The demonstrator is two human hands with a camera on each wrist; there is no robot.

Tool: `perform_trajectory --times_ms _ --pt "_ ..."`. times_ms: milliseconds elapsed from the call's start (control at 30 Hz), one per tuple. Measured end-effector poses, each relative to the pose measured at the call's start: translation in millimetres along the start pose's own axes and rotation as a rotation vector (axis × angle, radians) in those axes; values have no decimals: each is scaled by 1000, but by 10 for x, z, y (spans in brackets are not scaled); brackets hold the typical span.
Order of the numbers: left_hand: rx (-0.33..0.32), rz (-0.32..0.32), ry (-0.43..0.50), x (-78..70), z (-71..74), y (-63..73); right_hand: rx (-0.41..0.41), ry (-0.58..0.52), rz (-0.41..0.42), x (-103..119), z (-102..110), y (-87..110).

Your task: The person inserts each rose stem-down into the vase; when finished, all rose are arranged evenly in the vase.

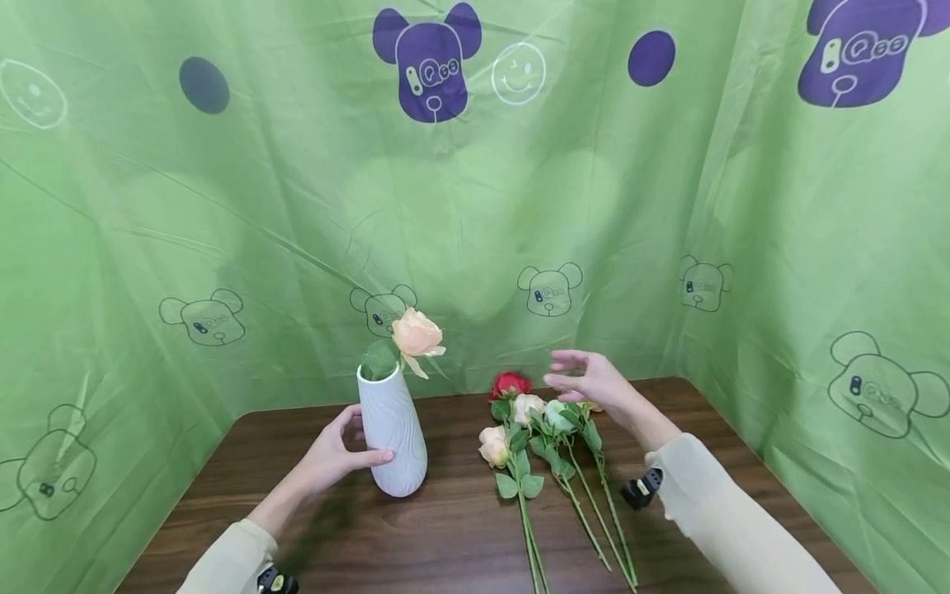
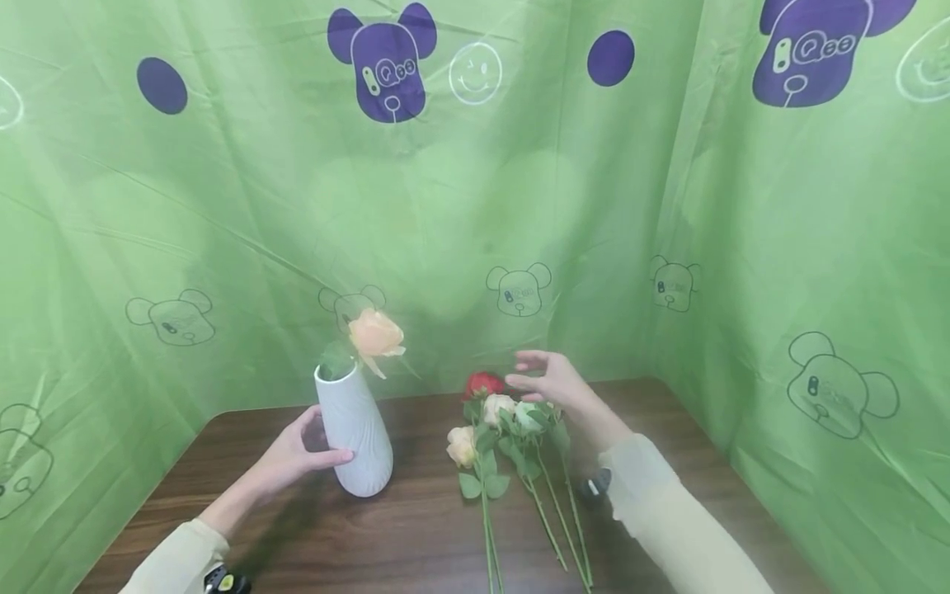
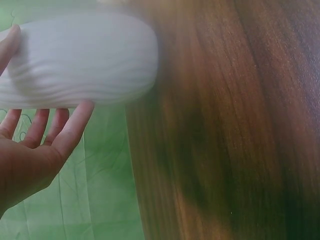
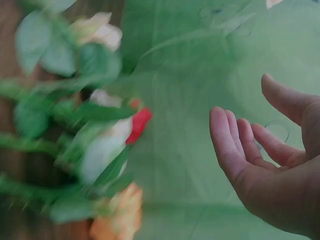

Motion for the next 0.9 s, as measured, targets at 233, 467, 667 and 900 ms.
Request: perform_trajectory --times_ms 233,467,667,900 --pt "9 7 10 21 -7 -11 -49 90 -89 -630 351 211" --pt "5 12 4 28 0 -13 -51 174 -166 -1084 503 379" --pt "7 14 12 30 -9 -17 -40 229 -243 -1311 567 446" --pt "-1 13 1 26 0 -10 -22 283 -265 -1464 522 398"
Point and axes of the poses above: each hand's wrist, its own y-axis away from the middle knuckle, its own z-axis out of the back of the hand, x = y × z, the point moved 6 cm from there along -y, towards the middle knuckle, and after that the axes turned 10 degrees about -x, right-handed, at the moved point
